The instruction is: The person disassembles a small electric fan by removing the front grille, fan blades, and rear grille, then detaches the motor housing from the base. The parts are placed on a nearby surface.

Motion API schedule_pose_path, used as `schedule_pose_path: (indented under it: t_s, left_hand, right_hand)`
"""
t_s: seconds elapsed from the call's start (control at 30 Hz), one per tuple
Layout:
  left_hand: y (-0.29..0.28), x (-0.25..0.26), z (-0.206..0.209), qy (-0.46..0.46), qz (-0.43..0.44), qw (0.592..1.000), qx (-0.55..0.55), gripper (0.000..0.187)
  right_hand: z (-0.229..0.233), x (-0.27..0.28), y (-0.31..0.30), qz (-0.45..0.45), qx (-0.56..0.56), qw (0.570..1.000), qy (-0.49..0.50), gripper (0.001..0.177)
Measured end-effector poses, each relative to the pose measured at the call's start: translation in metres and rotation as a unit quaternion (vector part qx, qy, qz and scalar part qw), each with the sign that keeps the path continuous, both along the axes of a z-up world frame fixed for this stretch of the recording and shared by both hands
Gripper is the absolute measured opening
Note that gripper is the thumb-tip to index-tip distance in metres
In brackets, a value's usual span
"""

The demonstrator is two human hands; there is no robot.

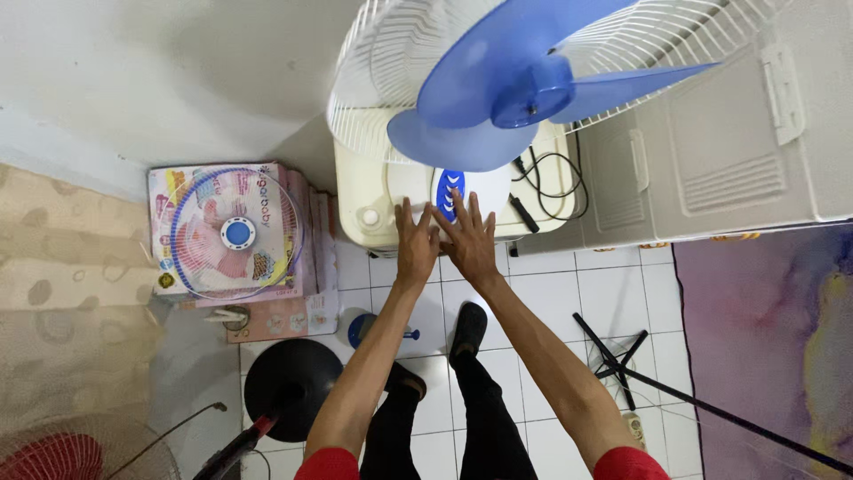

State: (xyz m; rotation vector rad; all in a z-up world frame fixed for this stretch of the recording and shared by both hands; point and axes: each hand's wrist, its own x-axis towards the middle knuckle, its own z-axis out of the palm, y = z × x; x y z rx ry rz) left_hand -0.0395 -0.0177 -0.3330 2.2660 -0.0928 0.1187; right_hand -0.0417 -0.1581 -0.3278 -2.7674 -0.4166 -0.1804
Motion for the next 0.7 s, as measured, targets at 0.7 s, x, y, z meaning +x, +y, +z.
schedule_pose_path:
  t_s: [0.7]
  left_hand:
    - [-0.029,-0.003,0.182,-0.060,-0.022,0.991,-0.120,0.028]
  right_hand:
    - [0.156,0.016,-0.078,0.021,0.269,0.962,-0.044,0.052]
